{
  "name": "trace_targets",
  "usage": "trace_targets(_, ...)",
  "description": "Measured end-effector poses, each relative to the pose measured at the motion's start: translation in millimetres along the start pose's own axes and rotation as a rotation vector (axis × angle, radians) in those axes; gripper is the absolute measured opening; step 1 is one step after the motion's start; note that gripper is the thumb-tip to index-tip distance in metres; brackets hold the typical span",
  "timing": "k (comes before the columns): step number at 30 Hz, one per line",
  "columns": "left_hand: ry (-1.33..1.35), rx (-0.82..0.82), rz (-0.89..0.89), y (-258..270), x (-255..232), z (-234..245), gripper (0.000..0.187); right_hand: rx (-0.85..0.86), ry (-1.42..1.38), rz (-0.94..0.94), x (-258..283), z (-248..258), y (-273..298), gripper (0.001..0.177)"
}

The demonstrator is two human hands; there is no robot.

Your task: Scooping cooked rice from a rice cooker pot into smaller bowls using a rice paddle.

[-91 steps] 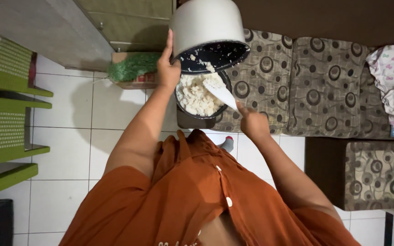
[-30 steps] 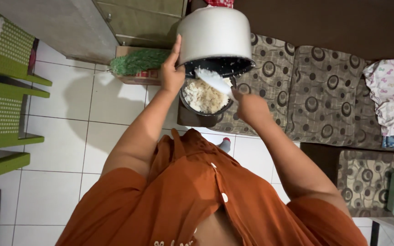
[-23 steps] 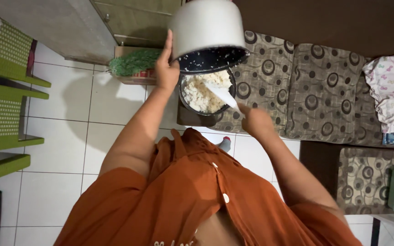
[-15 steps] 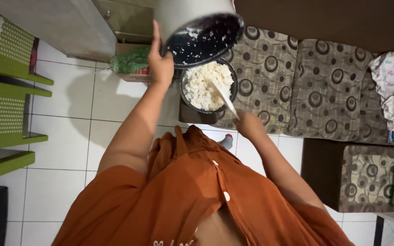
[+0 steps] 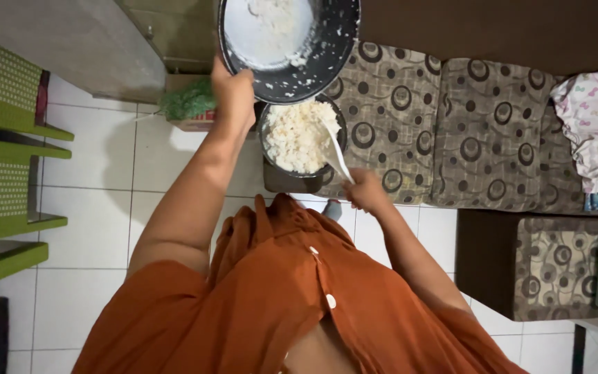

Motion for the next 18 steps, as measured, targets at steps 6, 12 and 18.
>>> trace_targets(6,-0.050,0.018,0.358,-4.1,14.8,-84.1,0.071,0.100,-0.321,0.054,-33.3,7.9,-18.1,0.022)
trace_targets(12,-0.090,0.098,0.591,-17.0,89.3,-144.3,0.076,0.339,-0.849,0.022,-83.4,41.3,0.0,0.019)
trace_targets(18,-0.105,-0.019,0.716,-18.1,196.4,-188.8,0.076,0.398,-1.134,-0.036,-129.4,106.6,33.6,0.035)
Point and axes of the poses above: each hand's wrist, its own y-axis away from the middle knuckle, its own z-axis out of the back of the hand, x = y × z, the point moved 8 cm from there along -y, towards the middle knuckle, and after that the axes turned 5 degrees about z, right-handed, at the moved point
